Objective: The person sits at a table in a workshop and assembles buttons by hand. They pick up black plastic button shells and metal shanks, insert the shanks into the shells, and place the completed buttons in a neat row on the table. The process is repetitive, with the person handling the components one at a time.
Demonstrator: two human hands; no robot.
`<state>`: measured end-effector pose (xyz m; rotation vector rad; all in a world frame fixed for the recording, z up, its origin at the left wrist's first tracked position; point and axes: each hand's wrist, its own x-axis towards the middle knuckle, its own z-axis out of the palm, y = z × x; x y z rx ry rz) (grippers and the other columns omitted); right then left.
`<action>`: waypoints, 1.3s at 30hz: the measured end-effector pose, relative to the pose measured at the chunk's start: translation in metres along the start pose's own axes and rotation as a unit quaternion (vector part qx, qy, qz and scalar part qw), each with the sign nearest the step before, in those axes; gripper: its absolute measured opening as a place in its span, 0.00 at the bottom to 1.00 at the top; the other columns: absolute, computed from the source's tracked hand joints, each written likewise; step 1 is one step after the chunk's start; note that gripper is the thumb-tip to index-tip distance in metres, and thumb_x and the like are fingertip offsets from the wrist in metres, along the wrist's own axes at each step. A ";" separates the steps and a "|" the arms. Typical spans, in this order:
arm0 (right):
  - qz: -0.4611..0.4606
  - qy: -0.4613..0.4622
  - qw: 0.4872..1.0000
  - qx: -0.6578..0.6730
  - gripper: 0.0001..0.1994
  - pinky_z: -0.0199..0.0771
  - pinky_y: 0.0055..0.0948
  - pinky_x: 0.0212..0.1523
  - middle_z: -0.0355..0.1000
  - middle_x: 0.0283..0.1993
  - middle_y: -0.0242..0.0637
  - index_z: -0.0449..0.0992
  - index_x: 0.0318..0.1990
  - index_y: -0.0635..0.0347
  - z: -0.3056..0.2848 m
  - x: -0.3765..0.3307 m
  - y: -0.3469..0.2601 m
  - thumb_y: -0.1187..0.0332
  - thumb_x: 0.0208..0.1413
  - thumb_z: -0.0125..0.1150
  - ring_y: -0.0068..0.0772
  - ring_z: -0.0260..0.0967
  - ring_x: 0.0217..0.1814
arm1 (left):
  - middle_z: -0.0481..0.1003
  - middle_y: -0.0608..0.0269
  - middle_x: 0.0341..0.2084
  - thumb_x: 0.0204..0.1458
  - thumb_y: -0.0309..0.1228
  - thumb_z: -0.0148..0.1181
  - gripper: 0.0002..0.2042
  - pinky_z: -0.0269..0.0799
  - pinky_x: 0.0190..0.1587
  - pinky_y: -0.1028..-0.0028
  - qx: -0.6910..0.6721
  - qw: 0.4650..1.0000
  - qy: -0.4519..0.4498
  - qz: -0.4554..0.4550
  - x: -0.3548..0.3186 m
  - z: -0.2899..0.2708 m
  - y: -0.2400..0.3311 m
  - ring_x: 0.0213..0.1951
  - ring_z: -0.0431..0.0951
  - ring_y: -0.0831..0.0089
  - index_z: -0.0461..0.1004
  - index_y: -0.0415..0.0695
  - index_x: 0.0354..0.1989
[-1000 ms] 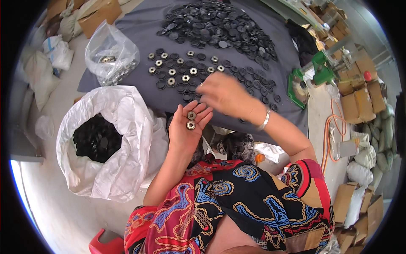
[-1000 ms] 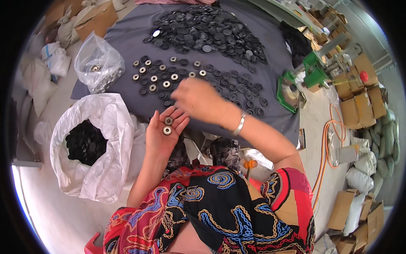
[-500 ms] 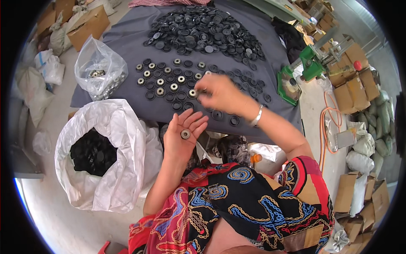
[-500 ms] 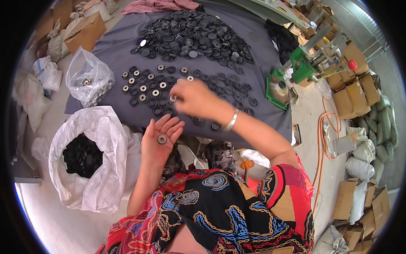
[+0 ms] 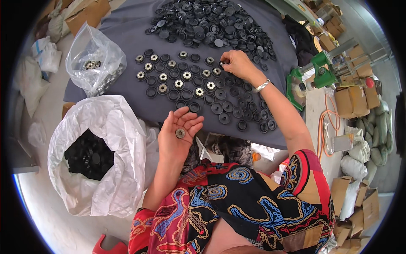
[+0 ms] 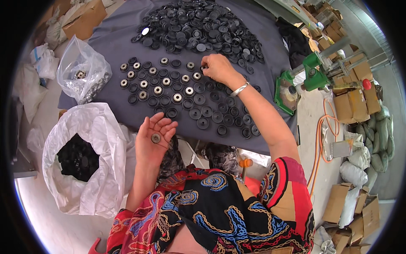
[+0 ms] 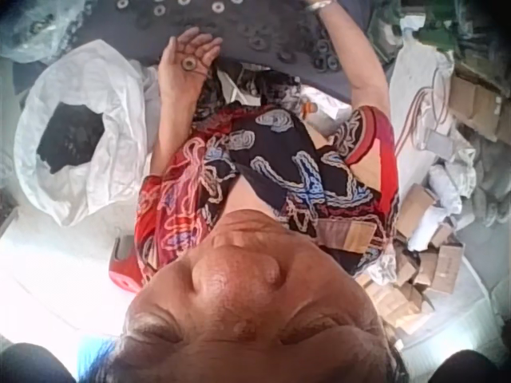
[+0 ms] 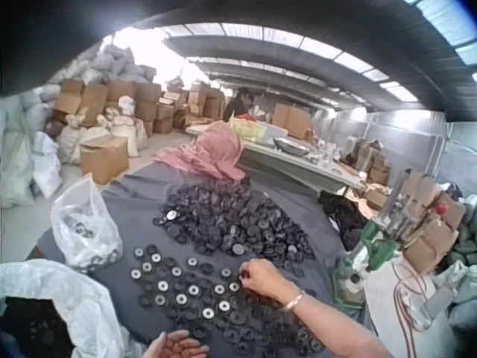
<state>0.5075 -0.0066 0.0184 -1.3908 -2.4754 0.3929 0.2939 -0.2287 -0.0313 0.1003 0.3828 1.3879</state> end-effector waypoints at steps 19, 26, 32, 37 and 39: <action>-0.281 -0.054 0.951 0.118 0.11 0.70 0.37 0.38 0.69 0.34 0.38 0.74 0.38 0.58 0.000 -0.110 -0.138 0.66 0.47 0.61 0.42 0.68 0.38 | 0.67 0.44 0.51 0.62 0.45 0.36 0.26 0.60 0.60 0.53 0.013 0.997 0.066 0.030 -0.004 0.017 -0.014 0.57 0.65 0.47 0.65 0.31 0.51; -0.269 -0.036 0.955 0.121 0.14 0.72 0.38 0.37 0.68 0.36 0.38 0.73 0.40 0.61 0.034 -0.136 -0.144 0.70 0.43 0.60 0.43 0.68 0.39 | 0.68 0.45 0.51 0.63 0.46 0.32 0.26 0.59 0.60 0.55 0.077 0.996 0.044 0.026 -0.012 0.027 -0.025 0.56 0.66 0.51 0.64 0.34 0.53; -0.223 0.073 0.965 0.117 0.11 0.70 0.35 0.32 0.68 0.30 0.41 0.74 0.36 0.60 0.001 -0.110 -0.114 0.71 0.42 0.60 0.42 0.69 0.32 | 0.69 0.45 0.48 0.62 0.46 0.34 0.25 0.60 0.59 0.54 0.077 0.995 0.034 0.059 -0.016 0.032 -0.016 0.55 0.67 0.49 0.65 0.35 0.52; -0.039 0.046 0.996 0.073 0.10 0.70 0.36 0.37 0.71 0.32 0.45 0.76 0.34 0.65 -0.010 -0.071 -0.050 0.71 0.43 0.59 0.44 0.71 0.33 | 0.71 0.46 0.45 0.62 0.44 0.38 0.23 0.62 0.57 0.53 0.057 0.995 0.021 0.081 -0.011 0.019 0.004 0.53 0.68 0.48 0.67 0.35 0.48; -0.021 0.020 0.997 0.074 0.10 0.70 0.37 0.37 0.71 0.33 0.45 0.76 0.34 0.65 -0.003 -0.067 -0.042 0.71 0.43 0.59 0.45 0.71 0.34 | 0.71 0.50 0.42 0.62 0.44 0.39 0.21 0.65 0.55 0.56 0.062 0.995 0.021 0.078 -0.007 0.018 0.007 0.50 0.70 0.52 0.67 0.36 0.47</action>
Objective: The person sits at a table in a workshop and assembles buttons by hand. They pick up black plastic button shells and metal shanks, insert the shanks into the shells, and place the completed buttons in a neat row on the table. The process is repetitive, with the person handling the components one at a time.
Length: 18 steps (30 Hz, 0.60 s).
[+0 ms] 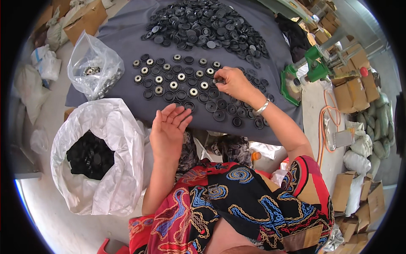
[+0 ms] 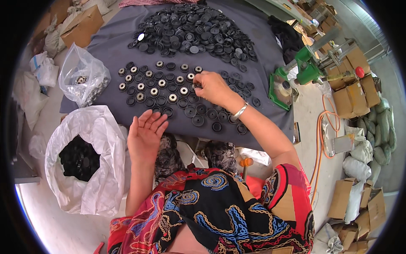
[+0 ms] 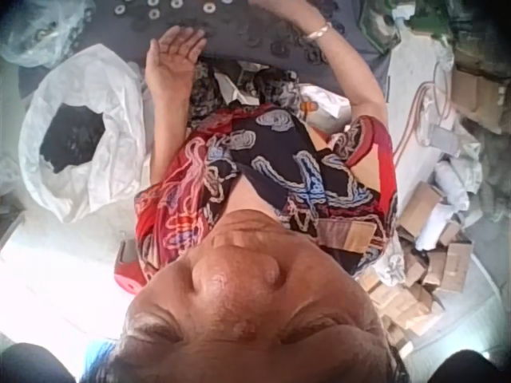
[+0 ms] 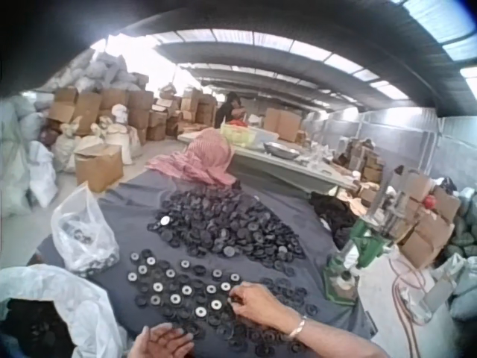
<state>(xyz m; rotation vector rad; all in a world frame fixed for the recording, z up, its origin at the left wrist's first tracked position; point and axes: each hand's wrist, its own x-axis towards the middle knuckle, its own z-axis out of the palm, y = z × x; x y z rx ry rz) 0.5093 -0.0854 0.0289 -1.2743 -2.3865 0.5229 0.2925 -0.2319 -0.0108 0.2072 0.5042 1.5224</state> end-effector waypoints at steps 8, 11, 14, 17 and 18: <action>-0.013 -0.040 0.994 -0.097 0.09 0.70 0.40 0.39 0.71 0.34 0.47 0.76 0.34 0.65 0.009 0.010 0.001 0.71 0.45 0.59 0.49 0.70 0.36 | 0.72 0.52 0.41 0.62 0.43 0.40 0.20 0.68 0.50 0.60 0.013 1.000 0.008 -0.001 0.008 -0.010 0.005 0.48 0.72 0.54 0.68 0.36 0.46; -0.034 -0.053 0.991 -0.121 0.08 0.70 0.42 0.39 0.70 0.33 0.47 0.76 0.32 0.66 0.011 0.014 -0.004 0.71 0.45 0.58 0.49 0.70 0.36 | 0.73 0.52 0.39 0.61 0.40 0.42 0.18 0.69 0.48 0.60 -0.005 1.000 0.012 0.003 0.005 -0.010 0.008 0.46 0.74 0.55 0.69 0.36 0.45; -0.065 -0.031 0.988 -0.138 0.07 0.70 0.43 0.38 0.69 0.33 0.46 0.75 0.32 0.65 0.009 0.012 0.000 0.72 0.44 0.58 0.48 0.70 0.38 | 0.74 0.52 0.39 0.61 0.41 0.42 0.18 0.69 0.49 0.60 0.041 0.999 -0.008 0.027 0.007 0.000 0.015 0.46 0.74 0.54 0.70 0.37 0.45; -0.094 0.049 0.984 -0.142 0.08 0.69 0.42 0.37 0.68 0.33 0.44 0.73 0.33 0.64 0.002 0.003 -0.014 0.73 0.44 0.59 0.46 0.68 0.38 | 0.74 0.53 0.35 0.59 0.34 0.46 0.14 0.71 0.45 0.63 0.109 0.979 0.012 0.173 0.011 0.031 0.042 0.41 0.76 0.58 0.69 0.36 0.43; -0.103 0.080 0.983 -0.131 0.08 0.69 0.41 0.37 0.67 0.32 0.43 0.73 0.33 0.63 -0.004 -0.002 -0.025 0.74 0.43 0.59 0.45 0.68 0.38 | 0.74 0.53 0.34 0.58 0.32 0.47 0.12 0.72 0.44 0.65 0.132 0.965 0.025 0.226 0.014 0.042 0.052 0.39 0.76 0.60 0.69 0.35 0.43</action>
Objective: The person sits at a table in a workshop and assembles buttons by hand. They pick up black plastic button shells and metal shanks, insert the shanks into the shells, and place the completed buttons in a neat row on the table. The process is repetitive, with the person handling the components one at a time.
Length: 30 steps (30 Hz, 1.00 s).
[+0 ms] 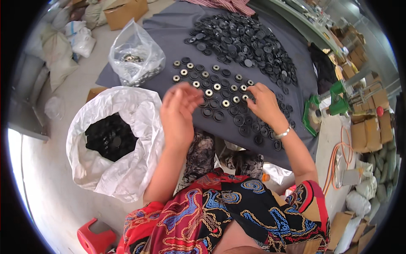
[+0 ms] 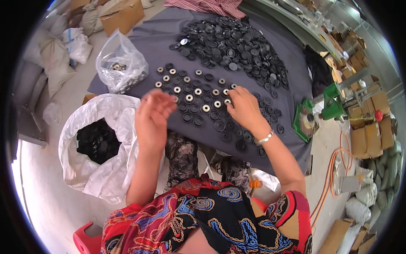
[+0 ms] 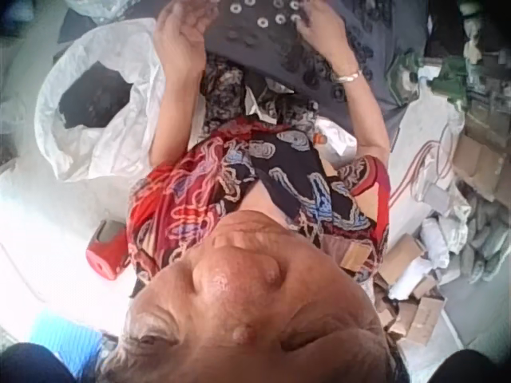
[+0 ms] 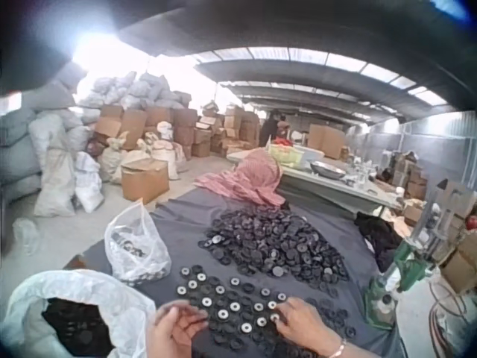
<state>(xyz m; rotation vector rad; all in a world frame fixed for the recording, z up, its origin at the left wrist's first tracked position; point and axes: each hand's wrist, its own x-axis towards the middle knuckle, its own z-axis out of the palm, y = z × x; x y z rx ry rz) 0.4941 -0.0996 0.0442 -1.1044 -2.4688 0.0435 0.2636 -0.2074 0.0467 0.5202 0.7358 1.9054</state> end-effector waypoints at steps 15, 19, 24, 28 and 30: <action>0.005 0.028 0.994 0.107 0.07 0.68 0.35 0.31 0.65 0.29 0.38 0.73 0.33 0.62 -0.022 -0.072 -0.018 0.77 0.44 0.60 0.40 0.67 0.32 | 0.75 0.39 0.35 0.40 0.29 0.52 0.13 0.73 0.41 0.59 0.884 0.446 0.058 0.131 0.236 -0.093 0.096 0.37 0.77 0.45 0.78 0.35 0.32; 0.024 0.043 0.992 0.114 0.07 0.69 0.35 0.32 0.66 0.30 0.37 0.74 0.33 0.62 -0.028 -0.087 -0.018 0.78 0.44 0.60 0.40 0.67 0.33 | 0.76 0.41 0.37 0.38 0.30 0.56 0.14 0.72 0.44 0.61 0.927 0.357 -0.100 0.057 0.269 -0.138 0.085 0.41 0.77 0.49 0.78 0.36 0.32; 0.031 0.033 0.994 0.104 0.07 0.69 0.35 0.31 0.66 0.30 0.37 0.74 0.33 0.62 -0.028 -0.092 -0.019 0.78 0.44 0.60 0.39 0.67 0.32 | 0.75 0.43 0.40 0.33 0.31 0.63 0.18 0.71 0.49 0.62 0.929 0.337 -0.150 -0.033 0.275 -0.112 0.082 0.45 0.76 0.53 0.79 0.38 0.36; 0.010 0.054 0.994 0.093 0.07 0.69 0.34 0.29 0.65 0.30 0.36 0.74 0.33 0.61 -0.029 -0.092 -0.021 0.78 0.43 0.61 0.39 0.67 0.30 | 0.74 0.47 0.46 0.34 0.33 0.65 0.23 0.70 0.51 0.60 0.931 0.362 -0.050 0.030 0.261 -0.105 0.076 0.49 0.74 0.52 0.76 0.44 0.45; 0.008 0.059 0.994 0.088 0.07 0.69 0.34 0.29 0.65 0.30 0.36 0.74 0.32 0.61 -0.033 -0.096 -0.021 0.78 0.43 0.61 0.39 0.68 0.30 | 0.73 0.48 0.48 0.35 0.33 0.64 0.24 0.70 0.51 0.60 0.928 0.370 -0.048 0.008 0.271 -0.121 0.079 0.50 0.74 0.52 0.75 0.44 0.46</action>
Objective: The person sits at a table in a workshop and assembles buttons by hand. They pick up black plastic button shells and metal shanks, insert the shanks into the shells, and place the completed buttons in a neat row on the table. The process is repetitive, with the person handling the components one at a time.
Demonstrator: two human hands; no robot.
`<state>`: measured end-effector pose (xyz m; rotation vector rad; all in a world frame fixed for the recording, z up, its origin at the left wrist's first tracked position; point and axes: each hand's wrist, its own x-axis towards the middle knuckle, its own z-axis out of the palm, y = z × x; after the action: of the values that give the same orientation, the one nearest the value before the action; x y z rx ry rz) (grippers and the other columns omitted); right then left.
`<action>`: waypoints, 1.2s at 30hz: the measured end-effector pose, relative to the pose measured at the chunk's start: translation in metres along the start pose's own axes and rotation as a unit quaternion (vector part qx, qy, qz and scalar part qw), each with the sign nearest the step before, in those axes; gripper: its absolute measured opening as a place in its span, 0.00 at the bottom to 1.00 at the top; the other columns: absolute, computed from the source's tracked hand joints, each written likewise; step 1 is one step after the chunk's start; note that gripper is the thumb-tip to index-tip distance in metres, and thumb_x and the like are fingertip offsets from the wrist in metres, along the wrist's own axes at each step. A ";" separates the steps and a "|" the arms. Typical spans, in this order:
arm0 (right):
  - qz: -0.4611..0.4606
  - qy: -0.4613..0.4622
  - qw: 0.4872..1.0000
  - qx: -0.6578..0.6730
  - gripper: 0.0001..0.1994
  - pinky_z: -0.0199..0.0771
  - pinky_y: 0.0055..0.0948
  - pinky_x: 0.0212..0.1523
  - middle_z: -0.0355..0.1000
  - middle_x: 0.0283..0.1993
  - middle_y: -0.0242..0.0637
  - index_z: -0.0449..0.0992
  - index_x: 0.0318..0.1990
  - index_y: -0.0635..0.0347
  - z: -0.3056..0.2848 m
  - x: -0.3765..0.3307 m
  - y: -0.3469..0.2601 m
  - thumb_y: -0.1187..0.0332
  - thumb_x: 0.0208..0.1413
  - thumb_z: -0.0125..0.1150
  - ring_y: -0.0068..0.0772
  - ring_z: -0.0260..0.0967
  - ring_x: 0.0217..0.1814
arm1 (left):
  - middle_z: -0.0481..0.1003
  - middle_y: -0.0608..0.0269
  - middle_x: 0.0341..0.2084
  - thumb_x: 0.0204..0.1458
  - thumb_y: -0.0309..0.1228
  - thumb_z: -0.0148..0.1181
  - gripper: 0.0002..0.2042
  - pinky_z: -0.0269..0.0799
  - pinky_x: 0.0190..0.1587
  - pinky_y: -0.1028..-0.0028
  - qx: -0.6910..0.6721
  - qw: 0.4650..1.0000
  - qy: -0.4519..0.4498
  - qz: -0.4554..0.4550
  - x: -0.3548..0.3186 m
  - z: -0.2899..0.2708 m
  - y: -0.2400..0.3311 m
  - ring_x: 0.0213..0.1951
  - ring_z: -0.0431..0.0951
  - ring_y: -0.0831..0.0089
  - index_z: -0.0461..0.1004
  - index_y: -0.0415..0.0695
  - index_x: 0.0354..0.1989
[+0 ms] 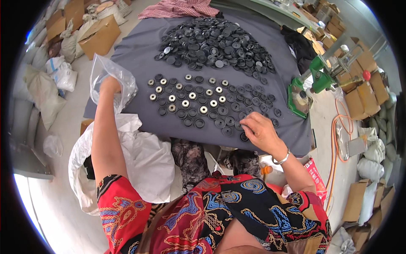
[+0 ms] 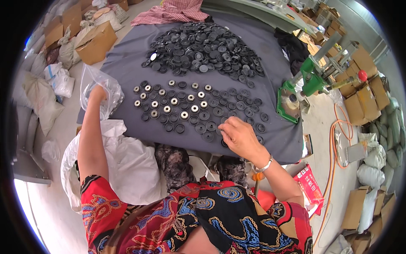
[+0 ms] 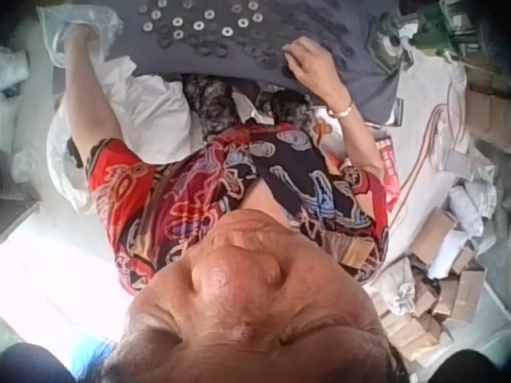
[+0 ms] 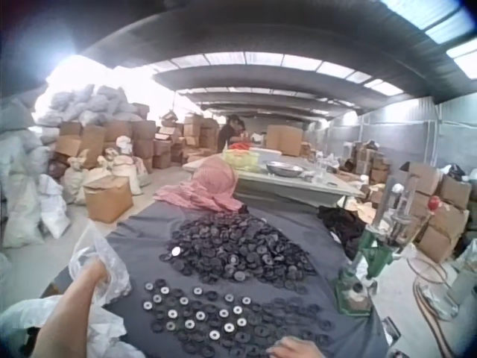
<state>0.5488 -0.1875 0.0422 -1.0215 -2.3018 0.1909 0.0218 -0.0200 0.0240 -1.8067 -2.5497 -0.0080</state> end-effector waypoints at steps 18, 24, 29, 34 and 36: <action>0.077 0.074 0.994 -0.007 0.06 0.69 0.33 0.27 0.65 0.27 0.37 0.74 0.29 0.61 -0.015 -0.046 0.016 0.79 0.41 0.61 0.38 0.68 0.28 | 0.76 0.44 0.39 0.47 0.38 0.55 0.16 0.71 0.45 0.58 -0.070 0.990 0.107 -0.067 -0.024 -0.001 0.022 0.44 0.76 0.49 0.78 0.38 0.36; 0.063 0.082 0.995 -0.009 0.06 0.70 0.34 0.27 0.66 0.27 0.36 0.74 0.30 0.61 -0.018 -0.045 0.017 0.79 0.41 0.61 0.38 0.68 0.29 | 0.76 0.60 0.28 0.49 0.33 0.51 0.09 0.69 0.30 0.67 -0.579 0.788 0.125 -0.170 0.011 0.025 -0.024 0.27 0.75 0.65 0.76 0.42 0.30; 0.060 0.078 0.995 -0.022 0.07 0.70 0.34 0.28 0.66 0.27 0.36 0.74 0.30 0.61 -0.025 -0.046 0.015 0.79 0.41 0.61 0.39 0.68 0.29 | 0.66 0.70 0.16 0.50 0.29 0.49 0.08 0.55 0.20 0.75 -0.884 0.398 0.069 -0.237 0.019 0.016 -0.035 0.17 0.62 0.74 0.65 0.49 0.18; 0.058 0.089 0.994 -0.019 0.07 0.70 0.34 0.28 0.67 0.27 0.36 0.74 0.30 0.61 -0.030 -0.046 0.005 0.79 0.41 0.60 0.39 0.69 0.29 | 0.64 0.71 0.15 0.51 0.25 0.48 0.09 0.52 0.19 0.78 -0.959 0.200 0.098 -0.178 0.003 0.009 -0.029 0.16 0.58 0.76 0.63 0.49 0.19; 0.052 0.093 0.994 -0.016 0.06 0.70 0.34 0.28 0.67 0.27 0.37 0.74 0.30 0.61 -0.032 -0.047 0.002 0.79 0.41 0.60 0.39 0.69 0.29 | 0.67 0.71 0.16 0.51 0.27 0.49 0.08 0.50 0.17 0.77 -0.973 0.157 0.098 -0.137 0.003 0.017 -0.040 0.16 0.60 0.76 0.64 0.49 0.20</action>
<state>0.5932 -0.2226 0.0451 -1.1276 -2.0931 0.0971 -0.0173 -0.0298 0.0070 -0.0329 0.4979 2.0781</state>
